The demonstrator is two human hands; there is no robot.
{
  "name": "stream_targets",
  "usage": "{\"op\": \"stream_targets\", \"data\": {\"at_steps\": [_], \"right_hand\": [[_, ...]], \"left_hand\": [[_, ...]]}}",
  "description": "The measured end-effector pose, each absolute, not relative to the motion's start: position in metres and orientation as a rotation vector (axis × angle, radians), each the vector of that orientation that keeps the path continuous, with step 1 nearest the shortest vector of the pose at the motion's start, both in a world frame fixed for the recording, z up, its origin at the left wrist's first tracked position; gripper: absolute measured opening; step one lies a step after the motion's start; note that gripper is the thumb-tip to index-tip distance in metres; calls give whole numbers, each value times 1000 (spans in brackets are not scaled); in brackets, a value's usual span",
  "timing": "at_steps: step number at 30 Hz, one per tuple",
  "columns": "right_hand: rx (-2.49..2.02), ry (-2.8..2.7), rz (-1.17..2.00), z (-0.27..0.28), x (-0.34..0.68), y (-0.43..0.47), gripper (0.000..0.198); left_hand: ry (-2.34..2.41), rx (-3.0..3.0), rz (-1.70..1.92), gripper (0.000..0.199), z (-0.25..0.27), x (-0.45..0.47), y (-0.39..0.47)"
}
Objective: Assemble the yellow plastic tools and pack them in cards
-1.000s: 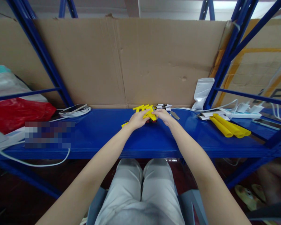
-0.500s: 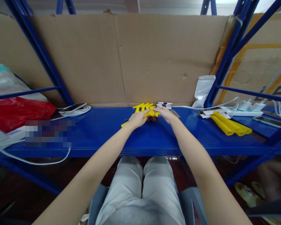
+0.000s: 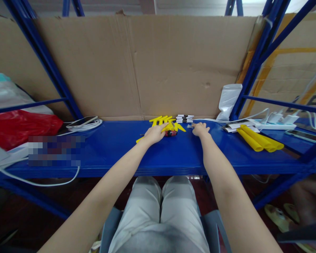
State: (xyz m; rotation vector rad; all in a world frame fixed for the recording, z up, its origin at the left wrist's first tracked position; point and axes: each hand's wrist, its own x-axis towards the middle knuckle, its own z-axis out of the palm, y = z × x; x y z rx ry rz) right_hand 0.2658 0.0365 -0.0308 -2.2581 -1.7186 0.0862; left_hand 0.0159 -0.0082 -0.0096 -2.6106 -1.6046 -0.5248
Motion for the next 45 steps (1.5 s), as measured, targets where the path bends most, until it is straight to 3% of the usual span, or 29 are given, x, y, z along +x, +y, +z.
{"op": "stream_targets", "data": {"at_steps": [10,23,26,29,34,36,39,45], "right_hand": [[-2250,-1749,-2,-32,266,38,48],[-2196,-1770,-60,-27,263,37,25],[-2184,-1764,-57,-27,261,37,25],[-2178,-1729,-36,-27,259,40,24],[-1895,-1678,40,-24,252,47,16],[-1646,-1689,80,-22,245,49,13],[-1329,-1675,179,-21,232,48,12],[-981,-1772,328,-23,213,45,13]], "left_hand": [[-1596,-2610,-521,56,-13,15,-5],[-1613,-2612,-597,56,-10,14,-6],[-1612,-2636,-799,56,-7,13,-3],[-1546,-2711,-1240,51,-1,13,2],[-1801,-2860,-2091,12,10,14,-1],[-1915,-2935,-2319,14,11,15,-4],[-2123,-3010,-2381,22,10,16,-5],[-2350,-3122,-2260,16,5,17,0]]}}
